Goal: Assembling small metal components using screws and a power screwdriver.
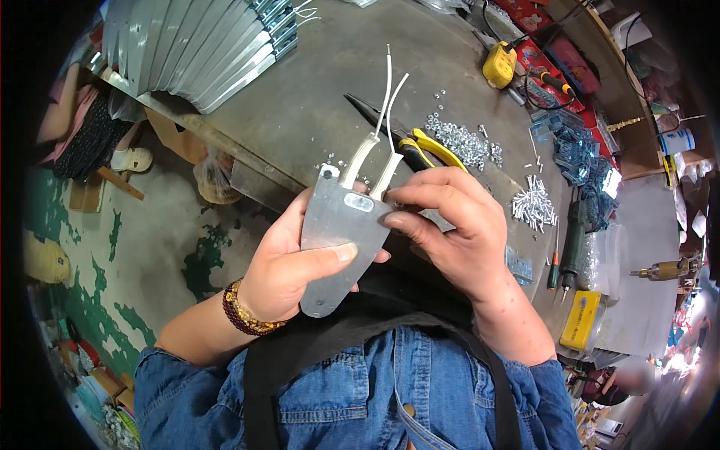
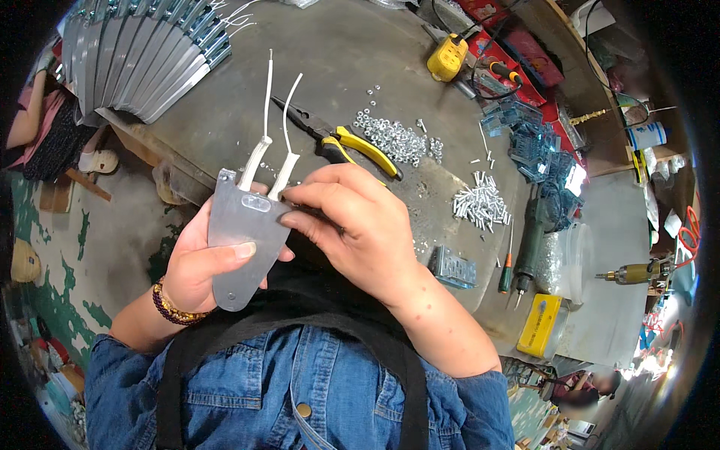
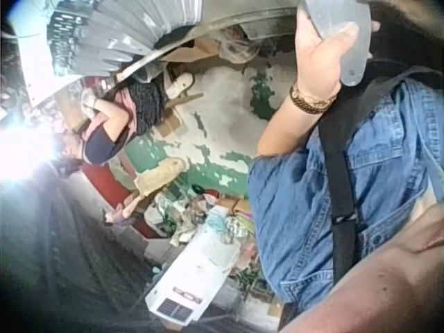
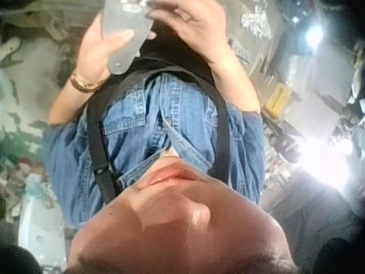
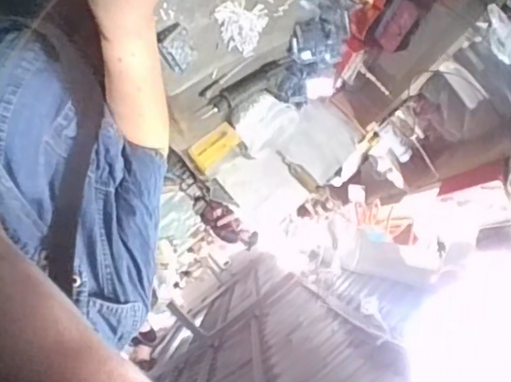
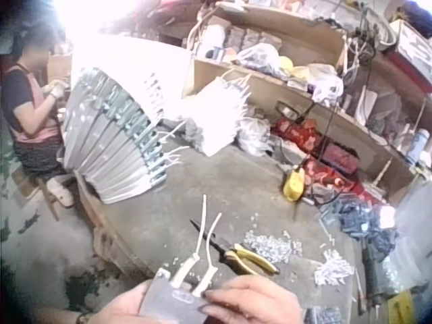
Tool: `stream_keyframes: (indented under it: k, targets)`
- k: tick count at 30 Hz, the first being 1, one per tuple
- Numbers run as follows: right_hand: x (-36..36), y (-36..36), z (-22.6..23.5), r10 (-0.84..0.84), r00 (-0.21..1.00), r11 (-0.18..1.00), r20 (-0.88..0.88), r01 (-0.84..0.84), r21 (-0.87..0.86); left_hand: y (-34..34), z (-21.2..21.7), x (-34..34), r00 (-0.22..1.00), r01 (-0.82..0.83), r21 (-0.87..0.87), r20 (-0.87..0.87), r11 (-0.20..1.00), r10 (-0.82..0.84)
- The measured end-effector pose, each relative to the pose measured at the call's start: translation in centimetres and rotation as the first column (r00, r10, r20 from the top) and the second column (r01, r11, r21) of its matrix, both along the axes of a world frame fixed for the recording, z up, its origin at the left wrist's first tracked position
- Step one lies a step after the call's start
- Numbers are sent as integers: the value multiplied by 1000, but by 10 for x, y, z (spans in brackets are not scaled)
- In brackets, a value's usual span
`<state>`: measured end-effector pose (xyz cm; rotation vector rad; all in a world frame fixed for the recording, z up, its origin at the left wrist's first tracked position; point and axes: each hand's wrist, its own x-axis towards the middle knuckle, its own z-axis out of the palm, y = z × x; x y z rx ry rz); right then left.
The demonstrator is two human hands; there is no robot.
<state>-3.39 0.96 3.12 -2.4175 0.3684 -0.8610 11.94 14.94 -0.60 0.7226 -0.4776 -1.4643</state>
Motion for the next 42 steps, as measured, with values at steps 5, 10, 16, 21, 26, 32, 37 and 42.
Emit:
stream_keyframes:
  k: [5, 10, 16, 21, 26, 32, 37, 42]
  targets:
    - [-10, -3, -3, -17, 998, 1000, 58, 18, -8, -4, 0, -9, 1000, -12, -25, 25, 1000, 13]
    - [-19, -1, -3, -43, 998, 997, 37, 45, -58, -6, 0, -14, 999, 19, -12, 36, 1000, -19]
    - [-28, -2, -5, -29, 999, 974, 14, 32, -224, -11, -1, -19, 995, 32, -4, 90, 999, -32]
    - [-32, -4, -5, -29, 999, 967, 22, 33, -254, -14, -3, -22, 996, 57, 23, 73, 998, -59]
    - [-30, -1, 10, 7, 982, 967, 190, 42, -253, -19, -7, -21, 992, 122, 46, 29, 991, -124]
    - [-4, -9, -9, 52, 977, 972, 205, -3, -234, -20, -7, -26, 980, 196, 66, 2, 978, -197]
    - [-2, -14, -12, 75, 991, 950, 108, -38, -310, -21, -12, -26, 978, 198, 56, 53, 979, -201]
    - [-10, -22, 13, -253, 967, 934, -6, 242, -263, -14, -9, -18, 977, 214, 170, -60, 962, -206]
